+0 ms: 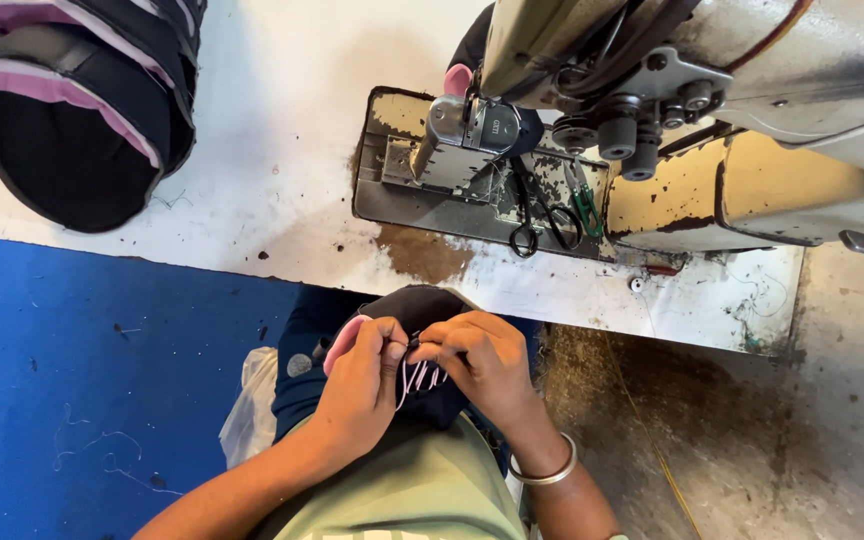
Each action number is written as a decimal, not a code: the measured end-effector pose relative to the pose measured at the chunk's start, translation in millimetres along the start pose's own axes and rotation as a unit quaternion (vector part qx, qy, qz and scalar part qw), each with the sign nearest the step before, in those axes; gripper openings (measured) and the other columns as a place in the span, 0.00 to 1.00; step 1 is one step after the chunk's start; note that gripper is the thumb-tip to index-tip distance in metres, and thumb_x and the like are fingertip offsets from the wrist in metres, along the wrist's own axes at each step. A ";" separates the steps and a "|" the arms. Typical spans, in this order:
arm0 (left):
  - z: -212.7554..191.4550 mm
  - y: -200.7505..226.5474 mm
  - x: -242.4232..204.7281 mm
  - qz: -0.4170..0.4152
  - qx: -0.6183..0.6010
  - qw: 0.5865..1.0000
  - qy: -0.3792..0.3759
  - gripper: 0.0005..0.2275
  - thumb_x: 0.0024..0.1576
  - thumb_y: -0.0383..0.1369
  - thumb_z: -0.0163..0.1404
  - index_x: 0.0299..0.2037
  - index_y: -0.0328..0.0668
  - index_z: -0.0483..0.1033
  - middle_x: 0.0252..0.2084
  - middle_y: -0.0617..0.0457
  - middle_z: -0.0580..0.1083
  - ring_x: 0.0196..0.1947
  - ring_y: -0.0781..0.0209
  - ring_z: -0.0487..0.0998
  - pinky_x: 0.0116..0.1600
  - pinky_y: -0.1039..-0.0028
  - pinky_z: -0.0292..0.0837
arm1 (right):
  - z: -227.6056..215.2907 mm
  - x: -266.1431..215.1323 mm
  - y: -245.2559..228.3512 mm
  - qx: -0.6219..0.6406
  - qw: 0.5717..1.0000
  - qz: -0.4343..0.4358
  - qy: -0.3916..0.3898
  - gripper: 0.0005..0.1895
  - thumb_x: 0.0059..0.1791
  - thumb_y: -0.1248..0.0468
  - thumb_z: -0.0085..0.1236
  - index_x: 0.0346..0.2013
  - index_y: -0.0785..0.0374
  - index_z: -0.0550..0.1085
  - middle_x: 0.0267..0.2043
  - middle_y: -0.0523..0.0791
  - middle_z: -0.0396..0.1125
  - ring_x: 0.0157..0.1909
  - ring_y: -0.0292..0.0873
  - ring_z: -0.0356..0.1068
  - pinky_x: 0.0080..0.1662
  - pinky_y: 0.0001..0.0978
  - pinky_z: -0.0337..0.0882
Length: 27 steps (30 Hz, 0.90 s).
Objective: The person sews pink elastic straps onto black shoe uppers using an industrial post-bed sewing machine, guiding the fabric under the needle and stitching across the strap. They finish each upper, set it on the table with completed pairs, and begin stitching the next upper.
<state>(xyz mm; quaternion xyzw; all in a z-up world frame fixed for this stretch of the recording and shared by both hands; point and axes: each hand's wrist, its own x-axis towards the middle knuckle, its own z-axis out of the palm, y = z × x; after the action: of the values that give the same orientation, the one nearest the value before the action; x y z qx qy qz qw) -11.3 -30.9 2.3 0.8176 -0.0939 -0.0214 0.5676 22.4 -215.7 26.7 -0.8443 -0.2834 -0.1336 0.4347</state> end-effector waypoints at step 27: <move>-66.8 30.5 56.1 -0.053 -0.067 0.974 -0.208 0.23 0.51 0.30 0.63 0.55 0.36 0.67 0.59 0.46 0.71 0.51 0.59 0.82 0.52 0.71 0.79 | -28.4 1.3 16.3 0.386 0.887 0.250 -0.040 0.03 0.58 0.67 0.54 0.45 0.63 0.74 0.42 0.45 0.69 0.36 0.35 0.67 0.39 0.27 0.69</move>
<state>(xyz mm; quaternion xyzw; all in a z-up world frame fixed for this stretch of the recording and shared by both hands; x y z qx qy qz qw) 49.3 10.6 58.4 0.7595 -0.1645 -0.2273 0.5869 33.8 -245.8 33.3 -0.6572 -0.1095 0.1334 0.7337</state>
